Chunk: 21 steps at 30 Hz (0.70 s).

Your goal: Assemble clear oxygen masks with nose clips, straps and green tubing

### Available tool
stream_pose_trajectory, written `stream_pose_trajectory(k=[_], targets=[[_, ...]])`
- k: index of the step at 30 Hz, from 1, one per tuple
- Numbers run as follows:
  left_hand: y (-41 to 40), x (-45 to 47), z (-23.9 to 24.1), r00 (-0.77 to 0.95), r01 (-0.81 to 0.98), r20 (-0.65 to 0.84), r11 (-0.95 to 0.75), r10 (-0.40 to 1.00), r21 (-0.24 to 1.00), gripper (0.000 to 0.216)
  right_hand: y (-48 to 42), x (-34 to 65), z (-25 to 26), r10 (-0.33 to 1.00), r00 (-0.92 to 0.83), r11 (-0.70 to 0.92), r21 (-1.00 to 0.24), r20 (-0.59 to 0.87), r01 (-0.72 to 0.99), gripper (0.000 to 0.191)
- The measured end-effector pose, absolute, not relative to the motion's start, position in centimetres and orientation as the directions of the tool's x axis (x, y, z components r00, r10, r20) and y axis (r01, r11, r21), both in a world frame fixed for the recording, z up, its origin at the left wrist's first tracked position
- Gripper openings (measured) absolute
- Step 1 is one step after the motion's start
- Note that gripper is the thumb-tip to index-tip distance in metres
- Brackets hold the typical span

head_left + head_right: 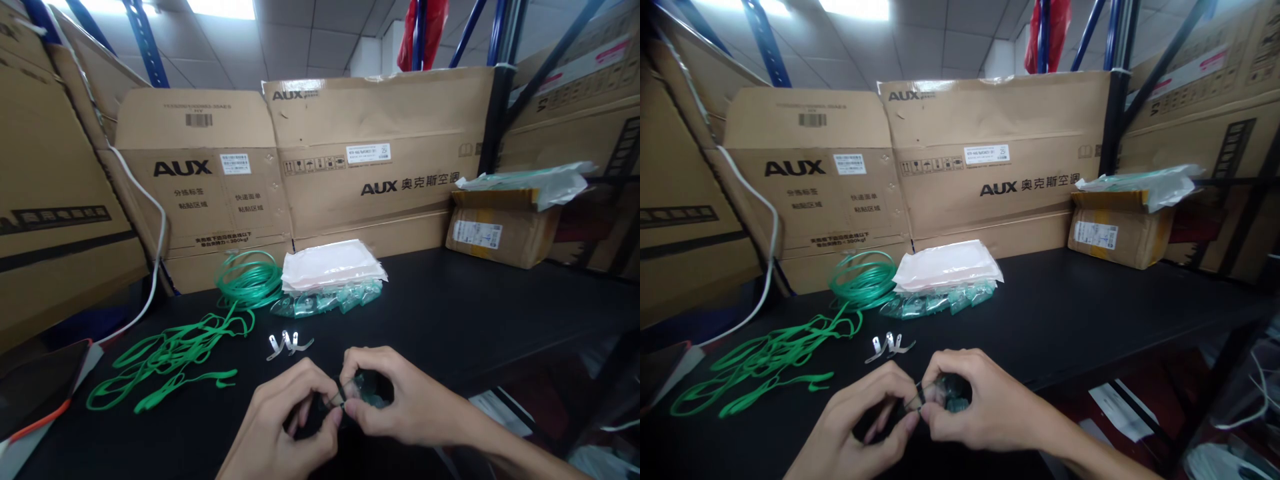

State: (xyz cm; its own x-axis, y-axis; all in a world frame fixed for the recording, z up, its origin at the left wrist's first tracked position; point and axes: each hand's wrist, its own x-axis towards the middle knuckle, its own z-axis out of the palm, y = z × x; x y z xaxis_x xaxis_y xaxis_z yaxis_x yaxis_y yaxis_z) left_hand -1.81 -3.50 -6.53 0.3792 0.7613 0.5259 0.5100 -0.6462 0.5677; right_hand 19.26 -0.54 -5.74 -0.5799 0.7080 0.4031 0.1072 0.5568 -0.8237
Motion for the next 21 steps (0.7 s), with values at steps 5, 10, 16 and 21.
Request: stream_pose_trajectory(k=[5,10,16,21], targets=[[-3.46,-1.80,-6.50,0.386,0.523,0.511,-0.639,0.768,0.565,0.014,-0.56,19.28,-5.84,0.703,-0.582,0.573,-0.810,0.408,0.124,0.018],[-3.46,-1.87,-6.40,0.404,0.532,0.504,-0.644,0.764,0.549,0.014,-0.63,19.18,-5.70,0.697,-0.587,0.584,-0.801,0.412,0.132,0.018],[-3.38,-2.01,-6.14,0.435,0.531,0.497,-0.660,0.751,0.532,0.016,-0.76,19.11,-5.70,0.682,-0.601,0.596,-0.793,0.417,0.125,0.019],[-3.32,-1.93,-6.14,0.454,0.543,0.495,-0.671,0.741,0.505,0.015,-0.75,19.07,-5.90,0.681,-0.588,0.604,-0.789,0.437,0.113,0.020]])
